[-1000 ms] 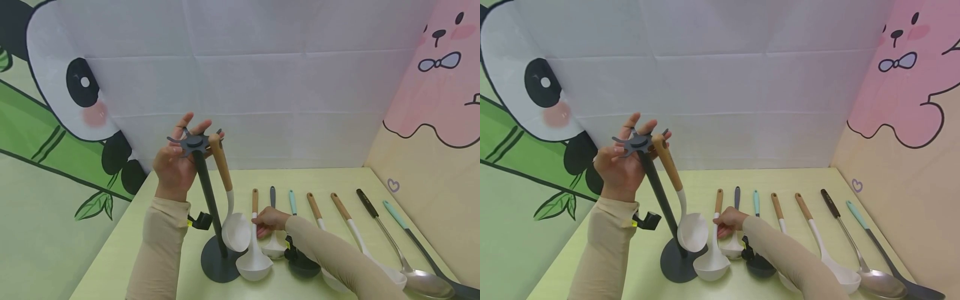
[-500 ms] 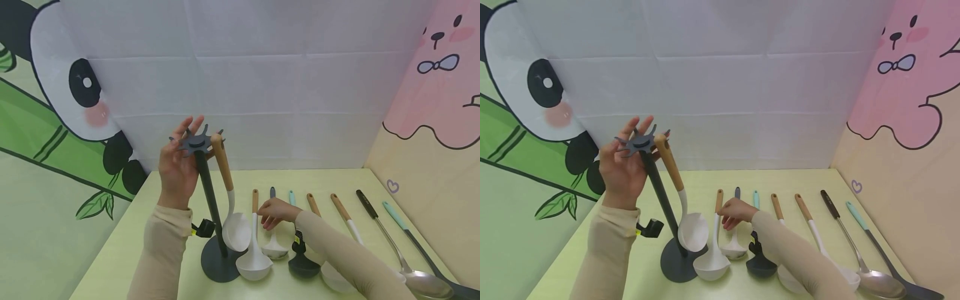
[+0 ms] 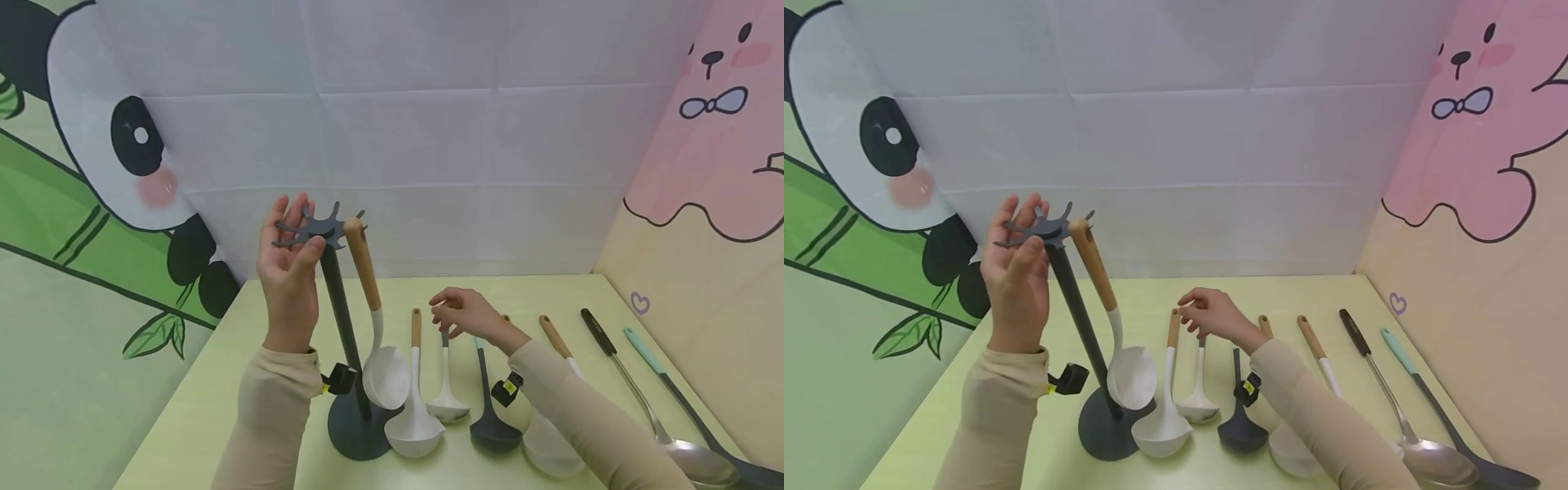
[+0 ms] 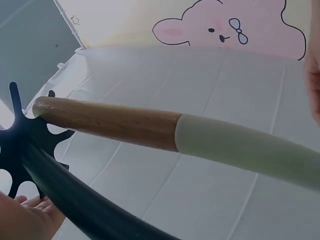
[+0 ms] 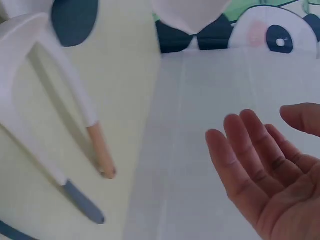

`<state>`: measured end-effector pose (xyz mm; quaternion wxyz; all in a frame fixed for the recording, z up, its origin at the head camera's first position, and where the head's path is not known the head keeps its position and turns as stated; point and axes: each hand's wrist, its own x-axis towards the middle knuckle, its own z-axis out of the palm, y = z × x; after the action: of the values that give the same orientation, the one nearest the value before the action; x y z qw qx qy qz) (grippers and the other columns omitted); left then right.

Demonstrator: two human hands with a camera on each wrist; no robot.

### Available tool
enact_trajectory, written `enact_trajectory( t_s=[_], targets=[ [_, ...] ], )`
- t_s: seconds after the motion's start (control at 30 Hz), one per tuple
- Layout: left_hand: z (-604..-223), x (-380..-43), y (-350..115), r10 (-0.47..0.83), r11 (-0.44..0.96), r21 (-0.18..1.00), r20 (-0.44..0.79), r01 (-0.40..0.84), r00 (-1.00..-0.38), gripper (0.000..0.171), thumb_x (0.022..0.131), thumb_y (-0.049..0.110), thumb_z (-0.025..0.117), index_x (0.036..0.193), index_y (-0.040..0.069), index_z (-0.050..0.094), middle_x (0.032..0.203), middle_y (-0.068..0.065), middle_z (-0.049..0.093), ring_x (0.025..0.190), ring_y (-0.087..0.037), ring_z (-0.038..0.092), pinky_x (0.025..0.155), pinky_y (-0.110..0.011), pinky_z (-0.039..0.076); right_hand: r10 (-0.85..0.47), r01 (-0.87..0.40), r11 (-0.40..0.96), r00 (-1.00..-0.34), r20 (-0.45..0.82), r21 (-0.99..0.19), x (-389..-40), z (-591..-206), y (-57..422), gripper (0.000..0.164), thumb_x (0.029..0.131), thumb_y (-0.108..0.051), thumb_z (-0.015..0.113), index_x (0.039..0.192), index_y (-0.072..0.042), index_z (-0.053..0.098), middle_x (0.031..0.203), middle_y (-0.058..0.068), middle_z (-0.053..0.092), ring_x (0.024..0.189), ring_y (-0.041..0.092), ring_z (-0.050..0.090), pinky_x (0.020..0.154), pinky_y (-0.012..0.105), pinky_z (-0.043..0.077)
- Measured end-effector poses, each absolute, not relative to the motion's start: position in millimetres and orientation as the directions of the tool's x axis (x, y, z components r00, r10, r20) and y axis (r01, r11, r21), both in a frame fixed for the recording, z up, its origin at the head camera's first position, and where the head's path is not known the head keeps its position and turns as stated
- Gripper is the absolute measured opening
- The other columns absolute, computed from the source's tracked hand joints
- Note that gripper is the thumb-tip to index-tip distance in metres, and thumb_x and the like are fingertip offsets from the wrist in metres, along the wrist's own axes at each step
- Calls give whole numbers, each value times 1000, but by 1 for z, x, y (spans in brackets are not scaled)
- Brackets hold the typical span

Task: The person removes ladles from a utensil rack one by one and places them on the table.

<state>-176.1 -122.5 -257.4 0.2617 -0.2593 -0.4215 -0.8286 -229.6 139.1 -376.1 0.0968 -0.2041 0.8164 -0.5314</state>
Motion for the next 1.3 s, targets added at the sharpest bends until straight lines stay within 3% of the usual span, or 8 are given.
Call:
enact_trajectory(
  t_s=[0.17, 0.4, 0.5, 0.57, 0.63, 0.9, 1.1, 1.3],
  targets=[
    [-258, -177, -121, -258, -488, 544, 658, 683, -708, 88, 75, 8, 70, 149, -10, 28, 148, -29, 42, 139, -33, 42, 111, -32, 35, -403, -317, 243, -893, 201, -917, -221, -346, 139, 30, 101, -13, 56, 126, 3, 58, 104, 20, 69, 89, 26, 68, 74, 40, 59],
    [-258, -181, -122, -252, -529, 516, 662, 673, -706, 85, 73, 9, 63, 148, -11, 30, 143, -32, 46, 132, -31, 51, 111, -33, 35, -383, -444, 144, -849, 363, -885, -208, -309, 131, 28, 99, -9, 59, 125, 3, 59, 106, 18, 68, 99, 38, 65, 80, 39, 57],
    [-257, -182, -122, -235, -564, 510, 655, 649, -719, 84, 72, 8, 59, 148, -11, 29, 141, -30, 49, 129, -30, 54, 108, -29, 38, -382, -485, 120, -828, 411, -866, -201, -295, 125, 29, 98, -8, 60, 125, 3, 59, 110, 17, 67, 101, 32, 65, 83, 42, 57],
    [-256, -183, -122, -224, -589, 507, 646, 629, -730, 83, 72, 6, 55, 148, -11, 29, 139, -29, 52, 128, -30, 55, 97, -20, 44, -387, -508, 96, -811, 438, -856, -198, -286, 121, 30, 98, -6, 60, 126, 4, 58, 115, 17, 66, 102, 27, 65, 85, 43, 56],
    [-255, -184, -122, -215, -611, 500, 641, 613, -737, 82, 72, 5, 52, 148, -12, 28, 137, -28, 54, 127, -31, 56, 94, -20, 44, -396, -534, 72, -790, 467, -842, -197, -279, 118, 32, 97, -4, 59, 129, 4, 56, 119, 18, 64, 103, 24, 65, 87, 42, 55],
    [-256, -187, -123, -176, -652, 497, 635, 573, -752, 80, 73, 7, 49, 148, -13, 28, 126, -24, 62, 124, -33, 58, 110, -31, 35, -441, -588, -54, -711, 547, -807, -201, -263, 110, 42, 97, -7, 58, 137, 3, 49, 131, 17, 59, 119, 26, 58, 95, 41, 51],
    [-254, -184, -121, -143, -670, 520, 610, 530, -779, 82, 72, 7, 45, 150, -10, 27, 136, -28, 54, 130, -36, 51, 112, -33, 33, -478, -601, -133, -658, 582, -788, -205, -252, 104, 51, 98, -18, 59, 143, 2, 44, 141, 16, 52, 128, 27, 51, 100, 43, 48],
    [-253, -183, -122, -77, -703, 533, 601, 471, -796, 84, 74, 7, 43, 153, -7, 20, 149, -32, 37, 138, -39, 41, 116, -37, 26, -516, -591, -182, -623, 588, -786, -212, -245, 95, 64, 95, -27, 63, 147, 2, 38, 148, 14, 47, 133, 25, 47, 103, 44, 45]
  ],
)
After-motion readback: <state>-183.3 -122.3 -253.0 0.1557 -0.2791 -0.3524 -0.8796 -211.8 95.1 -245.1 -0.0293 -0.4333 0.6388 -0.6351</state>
